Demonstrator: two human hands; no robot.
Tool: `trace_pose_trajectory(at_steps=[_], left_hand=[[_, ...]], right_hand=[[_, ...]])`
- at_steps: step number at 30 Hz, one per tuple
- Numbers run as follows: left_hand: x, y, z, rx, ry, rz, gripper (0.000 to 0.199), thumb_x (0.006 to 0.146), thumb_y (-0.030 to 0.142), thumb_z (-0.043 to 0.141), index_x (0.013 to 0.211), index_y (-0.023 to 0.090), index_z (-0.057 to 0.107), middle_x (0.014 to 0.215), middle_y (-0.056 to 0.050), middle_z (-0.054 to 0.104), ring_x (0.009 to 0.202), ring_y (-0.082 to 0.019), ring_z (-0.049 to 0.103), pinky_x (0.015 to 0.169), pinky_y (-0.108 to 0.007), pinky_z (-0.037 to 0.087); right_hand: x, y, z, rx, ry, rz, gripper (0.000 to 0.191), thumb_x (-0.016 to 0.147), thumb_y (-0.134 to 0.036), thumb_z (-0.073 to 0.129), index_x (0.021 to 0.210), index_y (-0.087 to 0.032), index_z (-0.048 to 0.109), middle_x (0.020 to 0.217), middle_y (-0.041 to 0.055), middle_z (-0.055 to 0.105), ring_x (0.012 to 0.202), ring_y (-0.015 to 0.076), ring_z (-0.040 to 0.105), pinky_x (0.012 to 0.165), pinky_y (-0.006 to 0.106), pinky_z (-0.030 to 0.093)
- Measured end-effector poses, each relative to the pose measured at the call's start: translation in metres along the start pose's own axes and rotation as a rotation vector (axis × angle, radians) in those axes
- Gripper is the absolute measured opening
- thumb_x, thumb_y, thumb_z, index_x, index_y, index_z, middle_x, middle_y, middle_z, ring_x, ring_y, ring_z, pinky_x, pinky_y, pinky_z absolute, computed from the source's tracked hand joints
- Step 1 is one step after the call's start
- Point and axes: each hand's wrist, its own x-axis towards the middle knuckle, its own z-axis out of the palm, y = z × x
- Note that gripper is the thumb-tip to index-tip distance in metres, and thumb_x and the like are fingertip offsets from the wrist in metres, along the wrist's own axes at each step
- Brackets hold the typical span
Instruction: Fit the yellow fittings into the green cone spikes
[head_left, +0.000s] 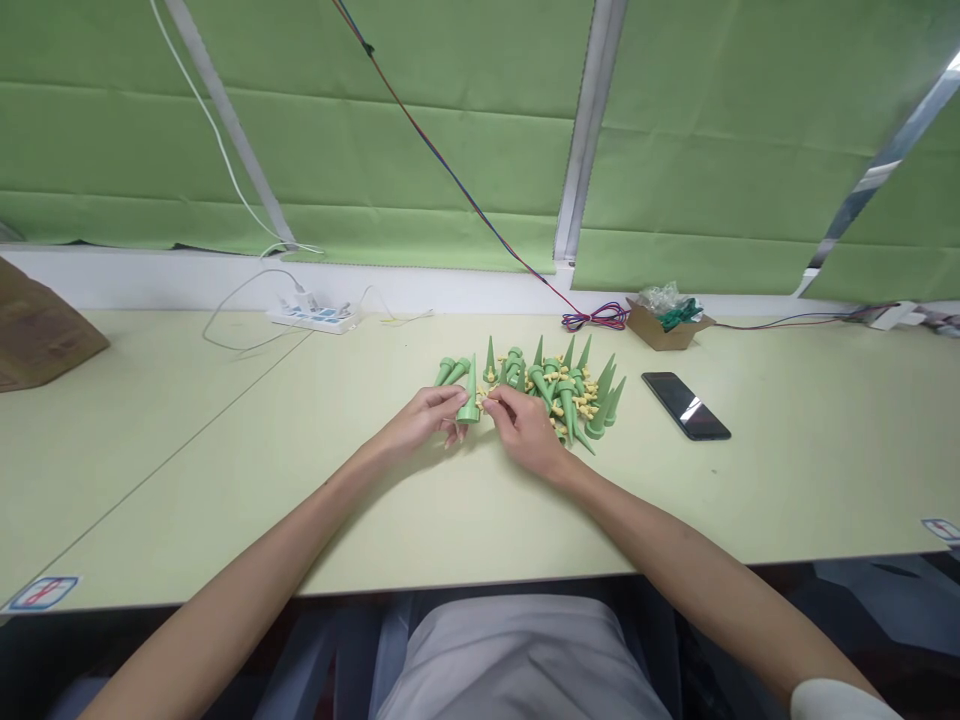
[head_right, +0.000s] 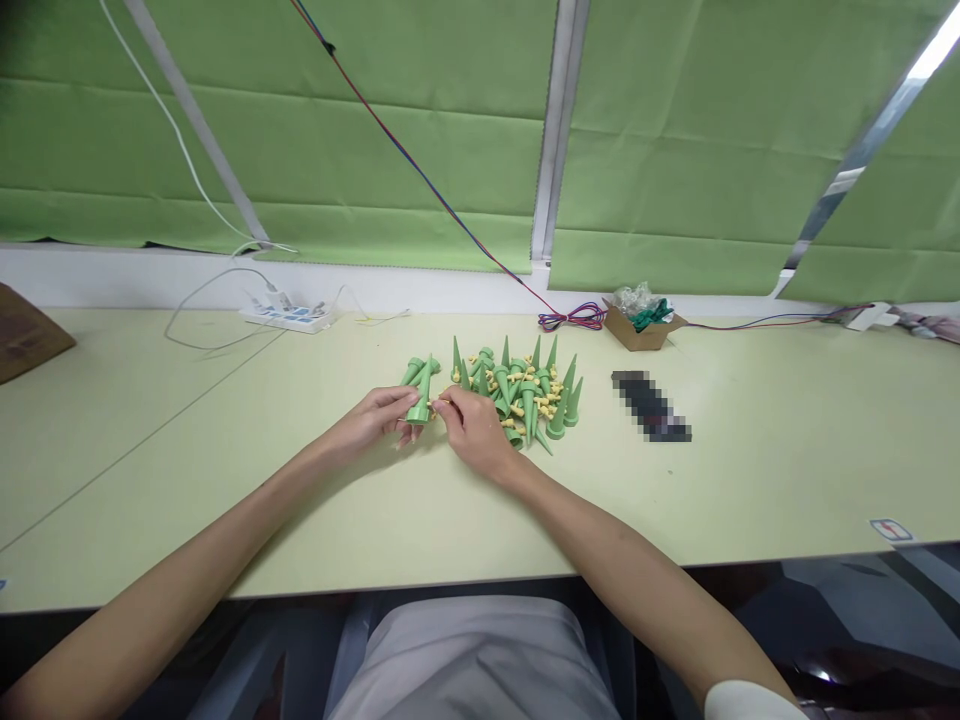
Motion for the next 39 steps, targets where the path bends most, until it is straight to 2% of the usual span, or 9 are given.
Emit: trace_pose_trajectory(at_steps=[4,8,14,17,21,24,27,31,39], left_hand=[[-0.0028,0.0017,0.0029,0.201,0.023,0.08,0.036,0.095,0.052,0.059,0.084,0.018,0.065,0.069,-0.004,0.062,0.056,-0.015,0.056,0.058,-0.031,0.047],[-0.003,0.0009,0.0067,0.403,0.152,0.203,0.035,0.095,0.049,0.057,0.087,0.017,0.068,0.078,-0.004,0.06,0.064,-0.016,0.059,0.058,-0.028,0.047],[0.0006,-0.0047,0.0067,0.512,0.181,0.315,0.035,0.097,0.047,0.054,0.093,0.017,0.071,0.097,-0.007,0.06,0.07,-0.014,0.058,0.054,-0.024,0.047],[0.0018,-0.0038,0.0084,0.522,0.211,0.32,0.039,0.097,0.051,0.051,0.09,0.017,0.069,0.092,-0.007,0.06,0.07,-0.014,0.058,0.055,-0.024,0.047],[0.0019,-0.0014,0.0089,0.477,0.301,0.268,0.045,0.101,0.056,0.042,0.1,0.017,0.064,0.078,-0.004,0.061,0.063,-0.015,0.057,0.058,-0.026,0.047],[0.0023,-0.0016,0.0061,0.419,0.355,0.183,0.049,0.1,0.06,0.042,0.083,0.018,0.061,0.063,-0.001,0.056,0.057,-0.015,0.054,0.056,-0.027,0.043],[0.0035,-0.0027,0.0042,0.304,0.247,0.054,0.061,0.097,0.066,0.042,0.063,0.018,0.056,0.055,-0.002,0.053,0.051,-0.013,0.049,0.052,-0.027,0.041],[0.0041,-0.0046,0.0056,0.117,0.04,-0.069,0.063,0.093,0.071,0.045,0.068,0.016,0.063,0.062,-0.006,0.059,0.053,-0.014,0.053,0.048,-0.027,0.041],[0.0017,-0.007,0.0071,0.102,-0.006,-0.023,0.057,0.092,0.068,0.052,0.069,0.017,0.061,0.063,-0.005,0.056,0.05,-0.013,0.047,0.049,-0.029,0.037]], right_hand=[[0.0004,0.0004,-0.0006,0.013,-0.002,0.041,0.029,0.1,-0.034,0.044,0.074,-0.021,0.045,0.063,-0.0036,0.047,0.058,0.0125,0.042,0.06,0.026,0.032],[0.0012,0.0005,-0.0014,0.006,-0.005,0.102,0.036,0.1,-0.039,0.042,0.068,-0.022,0.04,0.06,-0.0036,0.043,0.057,0.0126,0.039,0.059,0.027,0.03],[0.0023,0.0021,-0.0001,0.03,0.005,0.138,0.038,0.099,-0.041,0.041,0.066,-0.022,0.04,0.06,-0.0039,0.041,0.058,0.0128,0.038,0.059,0.028,0.028],[0.0027,0.001,0.001,0.042,0.036,0.148,0.038,0.099,-0.041,0.043,0.067,-0.022,0.038,0.06,-0.0044,0.039,0.058,0.0127,0.036,0.058,0.028,0.027],[0.0028,-0.0023,0.0004,0.04,0.069,0.146,0.032,0.1,-0.039,0.044,0.072,-0.022,0.044,0.063,-0.0041,0.041,0.059,0.0131,0.038,0.059,0.028,0.029],[0.0025,-0.0033,-0.0015,0.026,0.071,0.103,0.026,0.1,-0.036,0.046,0.079,-0.021,0.05,0.066,-0.0032,0.047,0.059,0.0134,0.04,0.061,0.028,0.032],[0.0019,-0.0021,-0.003,0.005,0.066,0.045,0.022,0.1,-0.033,0.046,0.082,-0.021,0.051,0.069,-0.0022,0.05,0.06,0.0138,0.042,0.063,0.028,0.034],[0.001,0.0005,-0.0029,0.005,0.04,-0.02,0.023,0.101,-0.032,0.045,0.081,-0.022,0.051,0.07,-0.0018,0.051,0.062,0.0141,0.044,0.064,0.028,0.035],[-0.0001,-0.0001,-0.0027,0.024,0.023,0.017,0.028,0.1,-0.034,0.045,0.075,-0.022,0.046,0.064,-0.0033,0.047,0.058,0.0131,0.041,0.061,0.027,0.033]])
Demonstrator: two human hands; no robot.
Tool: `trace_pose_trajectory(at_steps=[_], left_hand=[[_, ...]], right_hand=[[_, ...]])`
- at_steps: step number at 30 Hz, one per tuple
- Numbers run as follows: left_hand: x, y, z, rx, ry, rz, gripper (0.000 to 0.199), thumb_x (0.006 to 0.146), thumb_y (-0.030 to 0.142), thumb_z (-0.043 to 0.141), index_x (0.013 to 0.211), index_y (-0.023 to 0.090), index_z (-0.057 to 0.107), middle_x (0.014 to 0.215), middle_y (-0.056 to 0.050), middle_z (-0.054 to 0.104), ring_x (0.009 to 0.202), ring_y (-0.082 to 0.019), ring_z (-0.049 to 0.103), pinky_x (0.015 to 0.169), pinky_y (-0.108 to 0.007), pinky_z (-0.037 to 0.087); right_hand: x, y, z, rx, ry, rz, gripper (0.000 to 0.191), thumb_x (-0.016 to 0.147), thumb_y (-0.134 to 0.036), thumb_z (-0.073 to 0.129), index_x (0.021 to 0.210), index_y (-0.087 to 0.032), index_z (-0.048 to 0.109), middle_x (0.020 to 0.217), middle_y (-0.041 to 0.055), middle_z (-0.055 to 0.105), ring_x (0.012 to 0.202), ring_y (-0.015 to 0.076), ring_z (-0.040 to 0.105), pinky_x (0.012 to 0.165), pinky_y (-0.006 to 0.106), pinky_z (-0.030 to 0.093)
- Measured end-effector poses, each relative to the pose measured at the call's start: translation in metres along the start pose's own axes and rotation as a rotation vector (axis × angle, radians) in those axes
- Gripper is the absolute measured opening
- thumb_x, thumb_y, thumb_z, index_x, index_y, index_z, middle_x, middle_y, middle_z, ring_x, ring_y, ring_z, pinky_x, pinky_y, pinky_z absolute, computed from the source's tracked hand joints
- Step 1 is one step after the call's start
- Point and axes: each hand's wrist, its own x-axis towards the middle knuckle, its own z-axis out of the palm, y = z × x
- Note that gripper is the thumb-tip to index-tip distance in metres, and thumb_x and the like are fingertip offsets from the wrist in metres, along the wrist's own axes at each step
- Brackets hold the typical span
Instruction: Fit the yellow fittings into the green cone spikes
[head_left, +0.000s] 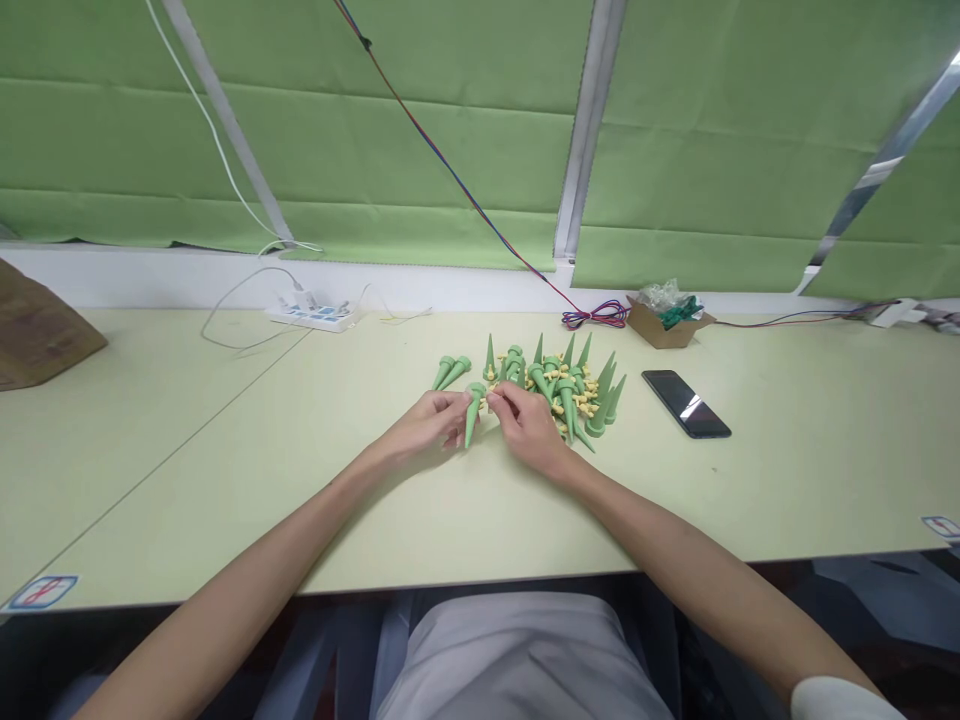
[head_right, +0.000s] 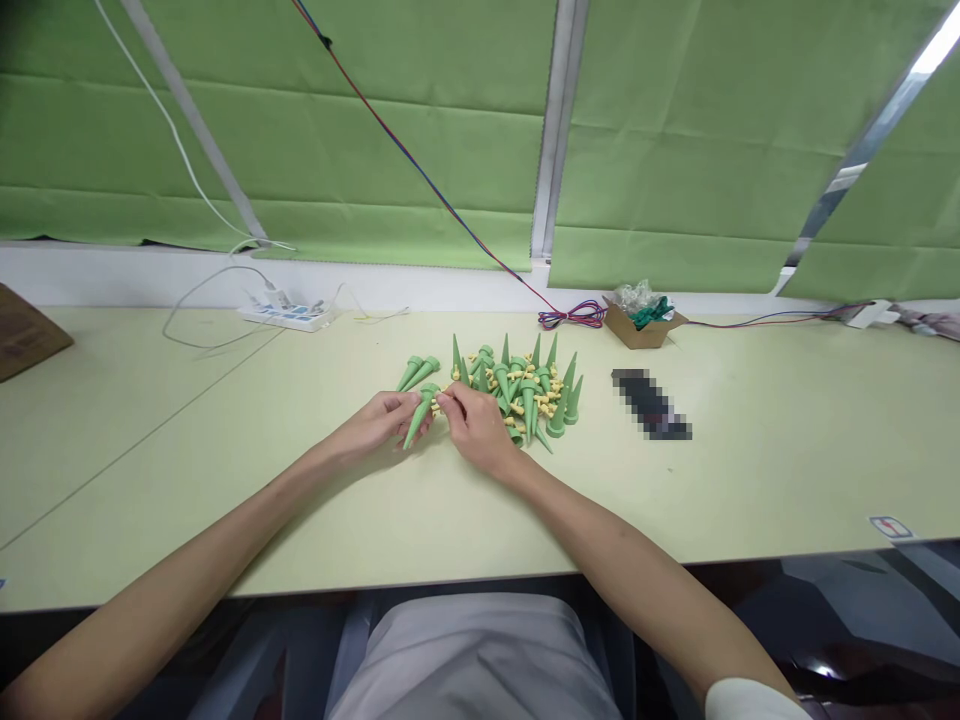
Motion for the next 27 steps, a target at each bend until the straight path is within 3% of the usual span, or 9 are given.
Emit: trace_pose_trajectory(at_steps=[8,15,20,24,27], left_hand=[[-0.004,0.0012,0.0005,0.2,0.119,0.106,0.044,0.093,0.054,0.06,0.068,0.019,0.049,0.058,0.001,0.048,0.051,-0.012,0.043,0.052,-0.027,0.032],[-0.0018,0.0034,0.0013,0.376,0.268,0.251,0.04,0.082,0.048,0.072,0.07,0.02,0.046,0.065,0.001,0.046,0.061,-0.014,0.045,0.055,-0.027,0.037],[-0.0007,0.0048,0.0037,0.359,0.283,0.238,0.035,0.082,0.048,0.071,0.077,0.02,0.052,0.071,0.001,0.048,0.064,-0.014,0.049,0.056,-0.027,0.041],[-0.0024,0.0058,0.0055,0.266,0.262,0.211,0.042,0.082,0.049,0.072,0.108,0.02,0.057,0.085,-0.002,0.059,0.071,-0.016,0.059,0.058,-0.026,0.044],[-0.0025,0.0066,0.0038,0.163,0.302,0.215,0.036,0.092,0.055,0.06,0.099,0.02,0.057,0.073,0.001,0.057,0.06,-0.013,0.054,0.057,-0.026,0.043]], right_hand=[[0.0009,-0.0012,0.0002,-0.011,-0.012,0.065,0.035,0.1,-0.038,0.04,0.069,-0.023,0.037,0.061,-0.0035,0.044,0.058,0.0135,0.041,0.06,0.028,0.032],[0.0031,0.0067,0.0018,0.046,-0.049,0.141,0.044,0.1,-0.046,0.039,0.063,-0.022,0.037,0.059,-0.0034,0.041,0.056,0.0129,0.038,0.058,0.029,0.03],[0.0046,0.005,0.0023,0.066,-0.013,0.15,0.043,0.099,-0.048,0.042,0.065,-0.022,0.04,0.059,-0.0037,0.04,0.057,0.013,0.038,0.058,0.029,0.031],[0.0052,0.0002,0.0001,0.06,0.063,0.138,0.041,0.1,-0.046,0.043,0.066,-0.022,0.04,0.06,-0.0037,0.039,0.058,0.0137,0.038,0.058,0.029,0.03],[0.0047,-0.0025,-0.0026,0.037,0.098,0.12,0.039,0.101,-0.043,0.044,0.067,-0.023,0.04,0.06,-0.0038,0.038,0.058,0.014,0.037,0.058,0.03,0.029]])
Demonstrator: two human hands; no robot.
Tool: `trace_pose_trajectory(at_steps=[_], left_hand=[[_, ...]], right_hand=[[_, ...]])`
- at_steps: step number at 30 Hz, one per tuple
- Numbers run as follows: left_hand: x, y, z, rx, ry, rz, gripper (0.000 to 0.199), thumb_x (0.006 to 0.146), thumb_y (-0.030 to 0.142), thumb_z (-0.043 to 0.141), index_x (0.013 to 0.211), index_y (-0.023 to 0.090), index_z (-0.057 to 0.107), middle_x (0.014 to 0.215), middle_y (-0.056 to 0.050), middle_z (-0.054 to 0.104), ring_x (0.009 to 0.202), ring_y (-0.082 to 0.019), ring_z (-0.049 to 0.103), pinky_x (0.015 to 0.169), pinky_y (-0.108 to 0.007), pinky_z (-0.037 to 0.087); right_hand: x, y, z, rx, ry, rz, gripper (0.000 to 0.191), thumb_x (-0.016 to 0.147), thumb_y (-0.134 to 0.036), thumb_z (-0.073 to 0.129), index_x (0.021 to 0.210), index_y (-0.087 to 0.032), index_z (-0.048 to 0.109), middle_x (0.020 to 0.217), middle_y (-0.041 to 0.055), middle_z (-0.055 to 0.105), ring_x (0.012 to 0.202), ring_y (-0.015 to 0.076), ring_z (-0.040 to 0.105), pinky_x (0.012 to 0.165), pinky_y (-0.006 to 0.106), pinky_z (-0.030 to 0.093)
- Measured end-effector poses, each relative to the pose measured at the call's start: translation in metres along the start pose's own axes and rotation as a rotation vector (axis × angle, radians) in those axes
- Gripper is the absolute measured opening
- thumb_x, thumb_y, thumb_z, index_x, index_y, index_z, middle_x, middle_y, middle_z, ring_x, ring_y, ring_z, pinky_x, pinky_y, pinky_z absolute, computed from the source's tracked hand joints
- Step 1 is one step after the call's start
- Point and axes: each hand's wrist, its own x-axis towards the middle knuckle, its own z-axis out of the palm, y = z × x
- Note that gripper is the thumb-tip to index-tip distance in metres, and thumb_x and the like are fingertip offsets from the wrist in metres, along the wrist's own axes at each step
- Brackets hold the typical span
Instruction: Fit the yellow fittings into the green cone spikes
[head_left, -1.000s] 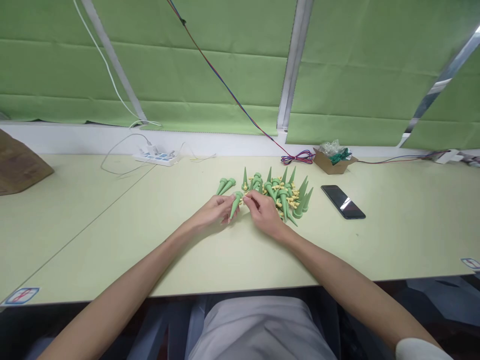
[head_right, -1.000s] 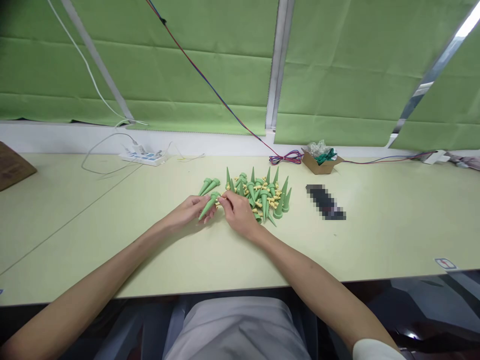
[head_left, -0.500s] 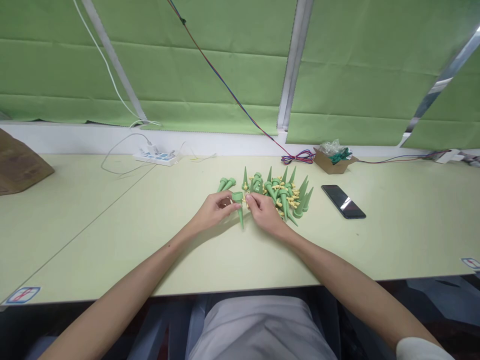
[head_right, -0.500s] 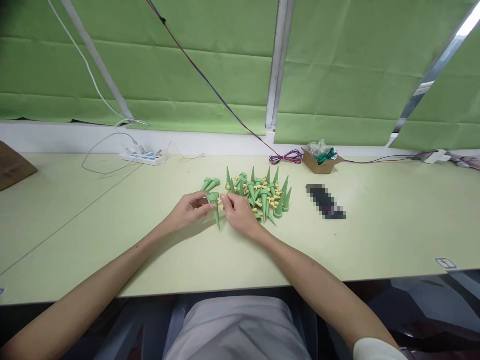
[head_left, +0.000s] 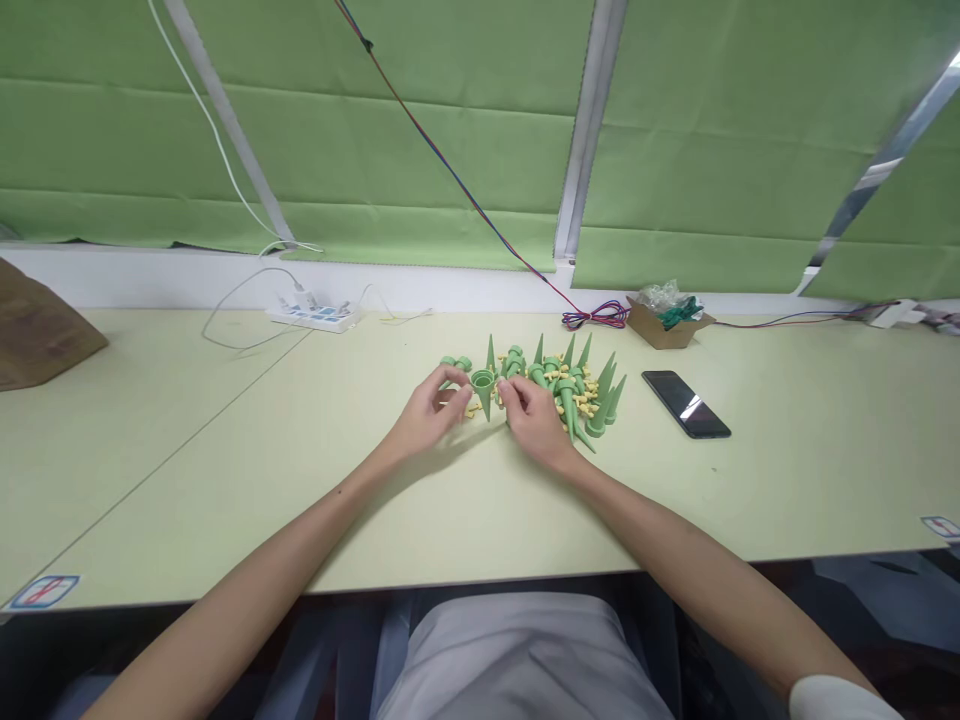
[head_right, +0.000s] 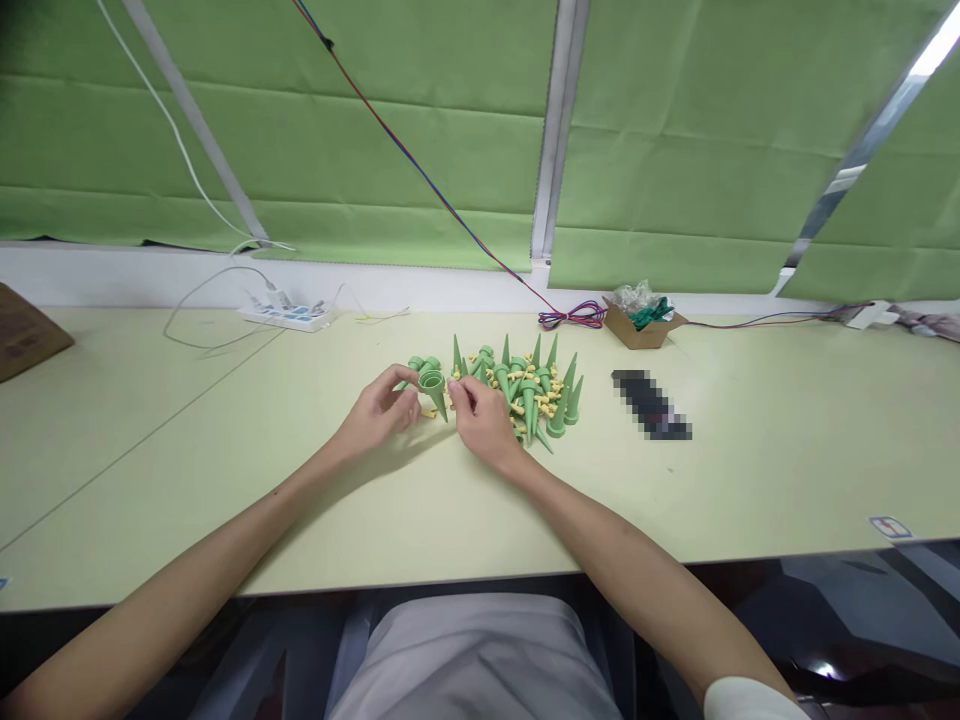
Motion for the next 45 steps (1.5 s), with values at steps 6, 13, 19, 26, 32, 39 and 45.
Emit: trace_pose_trajectory(at_steps=[6,13,19,26,32,39,45], left_hand=[[0.005,0.001,-0.002,-0.196,-0.155,-0.216,0.068,0.093,0.073,0.042,0.058,0.017,0.057,0.053,-0.005,0.054,0.047,-0.013,0.05,0.046,-0.027,0.039],[0.002,0.003,-0.001,-0.331,-0.331,-0.345,0.062,0.093,0.071,0.045,0.066,0.019,0.066,0.065,-0.007,0.064,0.051,-0.013,0.054,0.045,-0.025,0.041],[0.002,0.002,-0.004,-0.307,-0.337,-0.321,0.056,0.094,0.066,0.05,0.071,0.017,0.067,0.071,-0.009,0.066,0.055,-0.014,0.054,0.047,-0.027,0.042],[-0.003,0.008,-0.003,-0.071,-0.272,-0.108,0.045,0.092,0.057,0.059,0.069,0.019,0.056,0.06,-0.001,0.053,0.055,-0.015,0.051,0.057,-0.031,0.043],[-0.005,0.007,0.003,0.284,-0.073,0.172,0.036,0.089,0.048,0.065,0.071,0.019,0.054,0.071,-0.002,0.051,0.067,-0.016,0.053,0.057,-0.027,0.042],[-0.003,0.001,0.006,0.324,-0.012,0.179,0.029,0.09,0.048,0.063,0.099,0.02,0.065,0.109,-0.008,0.058,0.072,-0.014,0.059,0.058,-0.027,0.049],[0.0,0.001,0.004,0.118,0.024,-0.06,0.043,0.097,0.06,0.048,0.094,0.019,0.06,0.082,-0.004,0.061,0.061,-0.014,0.056,0.056,-0.027,0.045]], right_hand=[[-0.003,-0.002,-0.002,-0.048,-0.038,-0.053,0.032,0.101,-0.038,0.044,0.073,-0.022,0.045,0.063,-0.0029,0.043,0.06,0.0144,0.04,0.061,0.029,0.032],[-0.003,-0.002,-0.001,-0.052,-0.129,-0.135,0.029,0.101,-0.036,0.042,0.076,-0.022,0.047,0.067,-0.0022,0.048,0.061,0.014,0.042,0.062,0.028,0.034],[-0.003,-0.002,-0.003,-0.051,-0.163,-0.132,0.03,0.101,-0.036,0.04,0.074,-0.023,0.043,0.068,-0.0019,0.05,0.061,0.0139,0.043,0.063,0.028,0.034],[-0.003,-0.001,-0.003,-0.062,-0.156,-0.092,0.033,0.101,-0.037,0.04,0.071,-0.023,0.038,0.063,-0.0032,0.043,0.059,0.0138,0.04,0.061,0.028,0.032],[0.0,0.002,-0.002,-0.078,-0.142,-0.028,0.039,0.1,-0.04,0.038,0.066,-0.023,0.036,0.059,-0.0031,0.042,0.058,0.0139,0.038,0.059,0.029,0.03],[0.001,0.006,0.001,-0.04,-0.079,0.024,0.04,0.1,-0.042,0.042,0.065,-0.022,0.039,0.059,-0.0032,0.04,0.058,0.0144,0.038,0.058,0.03,0.029],[0.002,0.003,-0.003,-0.081,0.023,-0.015,0.035,0.102,-0.04,0.043,0.071,-0.023,0.043,0.061,-0.0038,0.04,0.058,0.0144,0.039,0.06,0.029,0.03]])
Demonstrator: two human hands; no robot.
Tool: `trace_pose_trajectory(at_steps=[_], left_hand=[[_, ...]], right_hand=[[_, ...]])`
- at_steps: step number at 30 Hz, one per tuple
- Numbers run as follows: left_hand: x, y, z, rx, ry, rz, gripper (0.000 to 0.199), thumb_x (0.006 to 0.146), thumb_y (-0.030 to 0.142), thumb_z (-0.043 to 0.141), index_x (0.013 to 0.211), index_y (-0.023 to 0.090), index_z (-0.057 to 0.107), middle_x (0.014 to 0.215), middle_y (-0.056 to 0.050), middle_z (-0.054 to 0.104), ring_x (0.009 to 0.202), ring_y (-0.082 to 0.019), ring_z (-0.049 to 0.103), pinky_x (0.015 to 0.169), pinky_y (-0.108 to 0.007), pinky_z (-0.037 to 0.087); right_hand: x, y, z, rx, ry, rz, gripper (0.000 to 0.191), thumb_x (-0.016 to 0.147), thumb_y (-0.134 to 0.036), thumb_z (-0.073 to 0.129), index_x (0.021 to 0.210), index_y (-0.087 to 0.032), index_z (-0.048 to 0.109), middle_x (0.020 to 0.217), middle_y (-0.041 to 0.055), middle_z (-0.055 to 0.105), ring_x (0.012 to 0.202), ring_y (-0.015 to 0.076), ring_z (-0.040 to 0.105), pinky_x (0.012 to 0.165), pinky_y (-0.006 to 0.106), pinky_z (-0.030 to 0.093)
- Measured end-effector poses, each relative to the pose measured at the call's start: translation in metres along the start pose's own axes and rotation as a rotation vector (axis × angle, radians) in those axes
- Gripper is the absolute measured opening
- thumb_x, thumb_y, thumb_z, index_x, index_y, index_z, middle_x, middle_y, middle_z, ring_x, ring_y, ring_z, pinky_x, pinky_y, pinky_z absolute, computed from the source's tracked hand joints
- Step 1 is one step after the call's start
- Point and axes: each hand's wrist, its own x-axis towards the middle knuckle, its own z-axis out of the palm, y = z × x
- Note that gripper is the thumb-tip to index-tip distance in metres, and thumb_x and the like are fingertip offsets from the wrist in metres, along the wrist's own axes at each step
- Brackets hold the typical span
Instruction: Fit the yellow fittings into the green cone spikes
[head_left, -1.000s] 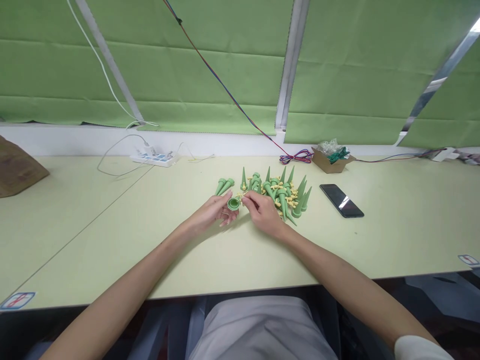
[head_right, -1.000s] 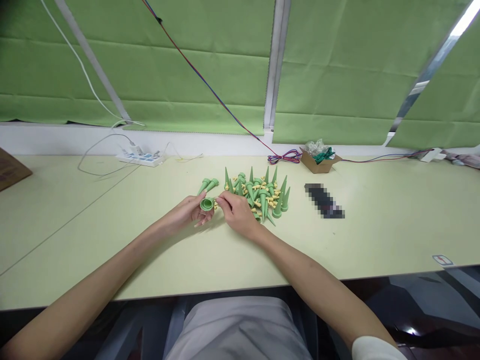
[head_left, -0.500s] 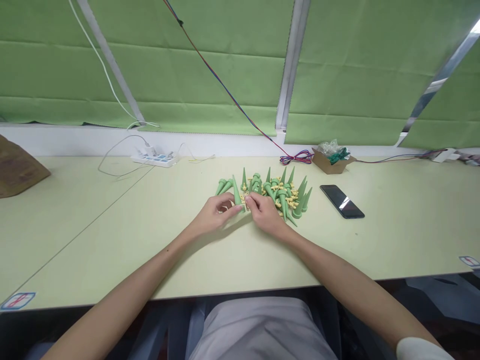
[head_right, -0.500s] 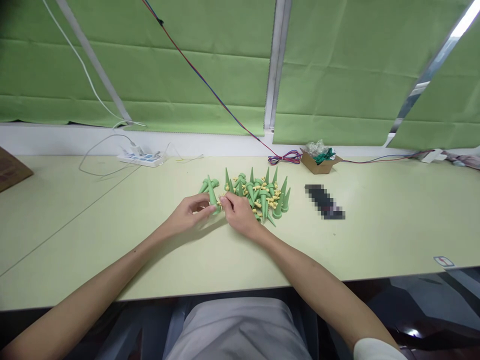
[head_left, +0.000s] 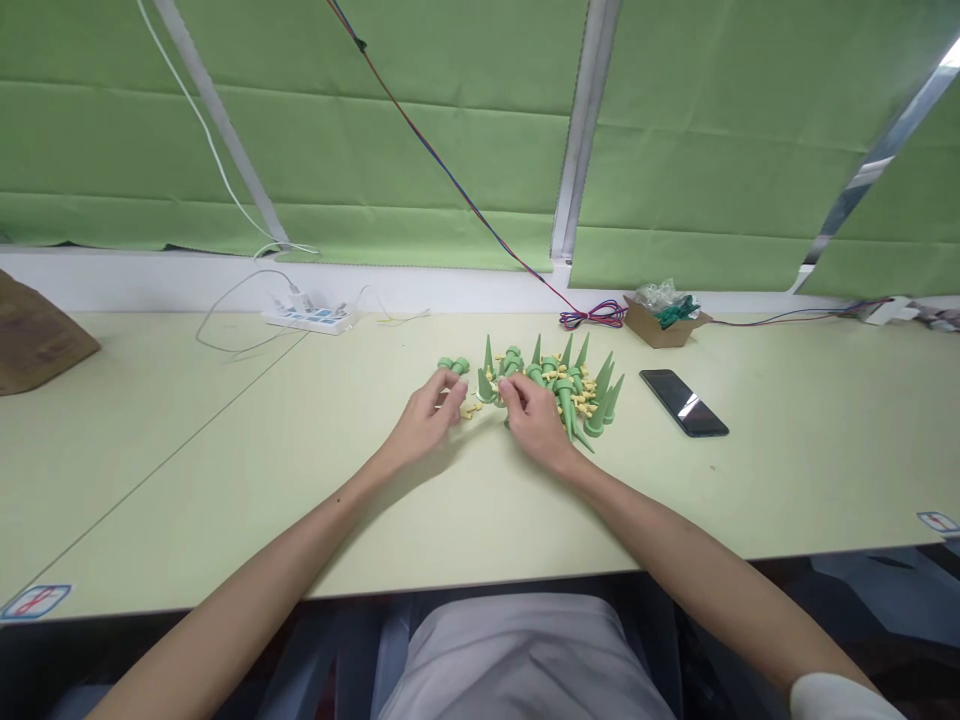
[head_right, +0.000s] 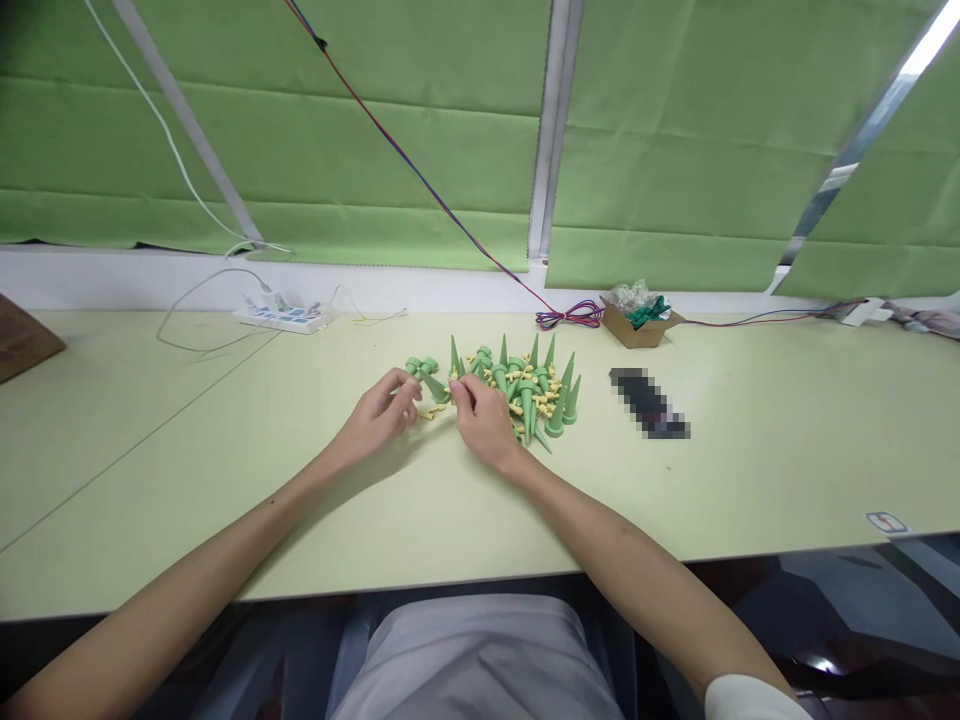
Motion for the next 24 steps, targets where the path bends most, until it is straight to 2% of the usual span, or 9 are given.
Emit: trace_pose_trajectory(at_steps=[3,6,8,12,18,21,24], left_hand=[[0.0021,0.0001,-0.0011,-0.151,-0.161,-0.127,0.06,0.096,0.067,0.043,0.067,0.017,0.059,0.061,-0.004,0.054,0.051,-0.014,0.051,0.051,-0.028,0.04],[0.0022,0.0018,-0.0002,-0.305,-0.281,-0.226,0.063,0.094,0.068,0.046,0.062,0.017,0.062,0.06,-0.006,0.055,0.052,-0.015,0.053,0.046,-0.027,0.036],[0.0014,0.0033,0.001,-0.345,-0.304,-0.259,0.061,0.093,0.069,0.049,0.063,0.017,0.064,0.06,-0.005,0.054,0.053,-0.014,0.052,0.045,-0.026,0.035],[0.0001,0.0026,0.0026,-0.33,-0.261,-0.248,0.059,0.09,0.069,0.054,0.069,0.015,0.065,0.062,-0.003,0.053,0.051,-0.011,0.047,0.048,-0.026,0.036],[-0.0031,-0.002,0.0033,-0.17,-0.221,-0.104,0.048,0.091,0.06,0.06,0.071,0.017,0.057,0.059,0.0,0.049,0.051,-0.012,0.045,0.05,-0.027,0.035],[-0.0053,0.0006,0.0051,-0.069,-0.12,-0.014,0.035,0.088,0.052,0.068,0.081,0.019,0.058,0.062,0.003,0.047,0.053,-0.011,0.044,0.05,-0.025,0.034],[-0.0054,0.0023,0.007,-0.022,0.001,0.101,0.033,0.082,0.047,0.075,0.092,0.019,0.061,0.076,0.0,0.053,0.063,-0.013,0.053,0.054,-0.025,0.043]], right_hand=[[-0.0008,-0.0004,-0.0017,-0.016,-0.014,-0.054,0.033,0.102,-0.037,0.042,0.073,-0.023,0.043,0.062,-0.0036,0.041,0.058,0.0142,0.039,0.062,0.029,0.031],[-0.0022,-0.0001,-0.0014,-0.015,-0.072,-0.109,0.03,0.103,-0.035,0.041,0.075,-0.023,0.042,0.065,-0.0027,0.044,0.06,0.0144,0.041,0.063,0.029,0.032],[-0.0029,0.0004,-0.0007,-0.005,-0.103,-0.136,0.03,0.103,-0.034,0.041,0.076,-0.023,0.042,0.067,-0.0023,0.044,0.061,0.0144,0.041,0.063,0.028,0.033],[-0.0031,0.0024,-0.0003,0.016,-0.125,-0.143,0.03,0.102,-0.034,0.041,0.075,-0.023,0.041,0.065,-0.003,0.042,0.06,0.0139,0.039,0.062,0.028,0.032],[-0.0026,0.0045,-0.0005,0.015,-0.133,-0.094,0.031,0.102,-0.034,0.042,0.073,-0.023,0.041,0.063,-0.0033,0.043,0.058,0.0141,0.04,0.061,0.028,0.032],[-0.0031,0.0045,0.0008,0.021,-0.136,-0.064,0.031,0.102,-0.034,0.04,0.073,-0.023,0.04,0.062,-0.0034,0.044,0.057,0.0141,0.04,0.06,0.029,0.031],[-0.0037,0.0045,0.0024,0.05,-0.135,-0.032,0.035,0.104,-0.036,0.037,0.072,-0.023,0.039,0.062,-0.0033,0.045,0.057,0.0142,0.041,0.061,0.029,0.032]])
